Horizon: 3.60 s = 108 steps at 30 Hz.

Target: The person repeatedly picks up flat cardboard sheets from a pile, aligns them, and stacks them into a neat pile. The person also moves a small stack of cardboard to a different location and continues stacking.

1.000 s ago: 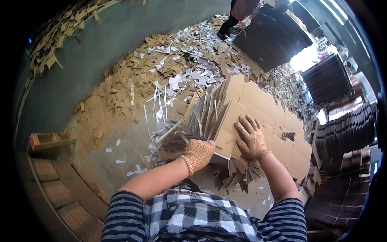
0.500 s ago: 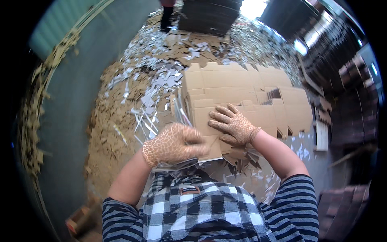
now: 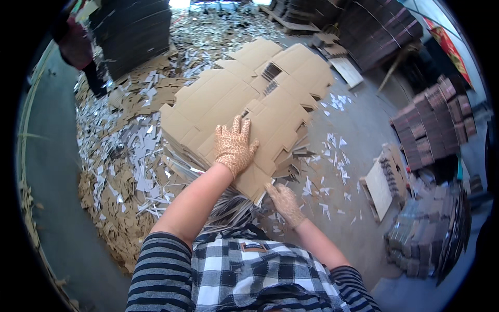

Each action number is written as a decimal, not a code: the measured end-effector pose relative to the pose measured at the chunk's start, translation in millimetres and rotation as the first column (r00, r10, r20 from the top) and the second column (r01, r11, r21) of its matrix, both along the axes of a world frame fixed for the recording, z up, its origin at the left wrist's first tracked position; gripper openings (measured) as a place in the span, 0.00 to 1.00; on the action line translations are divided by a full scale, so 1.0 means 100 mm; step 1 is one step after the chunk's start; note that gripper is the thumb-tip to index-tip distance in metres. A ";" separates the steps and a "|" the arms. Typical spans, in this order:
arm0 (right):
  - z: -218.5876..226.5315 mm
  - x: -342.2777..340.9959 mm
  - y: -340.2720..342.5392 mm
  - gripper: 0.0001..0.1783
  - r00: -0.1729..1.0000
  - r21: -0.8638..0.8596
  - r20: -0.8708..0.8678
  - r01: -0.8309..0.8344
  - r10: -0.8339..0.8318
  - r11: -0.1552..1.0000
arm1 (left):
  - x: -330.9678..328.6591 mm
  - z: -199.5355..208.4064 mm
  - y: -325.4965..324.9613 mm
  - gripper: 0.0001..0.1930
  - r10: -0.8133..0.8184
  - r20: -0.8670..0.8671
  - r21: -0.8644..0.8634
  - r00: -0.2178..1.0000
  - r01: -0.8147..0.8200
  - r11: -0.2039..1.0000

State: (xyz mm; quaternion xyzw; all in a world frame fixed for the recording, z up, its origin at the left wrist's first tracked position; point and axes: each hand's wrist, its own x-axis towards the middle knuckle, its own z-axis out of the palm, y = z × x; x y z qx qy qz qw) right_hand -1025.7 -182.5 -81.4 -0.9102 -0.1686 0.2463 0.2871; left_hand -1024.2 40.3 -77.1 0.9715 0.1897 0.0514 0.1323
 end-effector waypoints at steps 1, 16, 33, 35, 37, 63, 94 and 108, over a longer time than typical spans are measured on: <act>-0.04 -0.09 0.10 0.31 0.998 0.137 -0.019 0.054 -0.051 0.989 | -0.01 0.02 -0.01 0.35 0.017 -0.015 -0.007 1.000 -0.017 1.000; 0.38 -0.30 0.06 0.15 0.958 0.322 -0.277 0.161 -0.070 0.933 | -0.09 0.07 0.08 0.36 0.013 -0.096 -0.038 0.995 -0.017 0.999; -0.13 -0.25 0.30 0.17 0.852 0.364 -0.323 0.513 -0.411 0.777 | -0.06 0.04 -0.01 0.37 -0.001 -0.057 0.039 0.998 0.003 0.999; -0.08 -0.22 0.33 0.15 0.654 0.382 -0.633 0.729 -0.413 0.569 | -0.04 0.10 0.01 0.37 0.007 -0.062 0.035 0.998 -0.005 0.999; -0.04 -0.22 0.37 0.15 0.576 0.318 -0.690 0.785 -0.438 0.532 | -0.02 0.09 0.00 0.37 0.006 -0.079 0.046 0.997 -0.003 0.999; -0.44 -0.44 -1.22 0.22 0.965 -0.018 -0.169 0.203 -0.203 0.979 | 0.01 0.02 -0.06 0.36 0.005 -0.088 0.157 0.996 0.009 0.988; 0.07 -0.05 0.42 0.25 0.985 0.050 0.169 0.020 -0.028 0.999 | 0.02 0.10 -0.08 0.37 0.006 -0.094 0.090 0.996 0.003 0.996; -0.30 0.65 0.36 0.30 0.855 0.340 0.050 0.472 -0.517 0.813 | 0.02 0.02 -0.08 0.37 -0.004 -0.024 0.082 1.000 0.006 0.997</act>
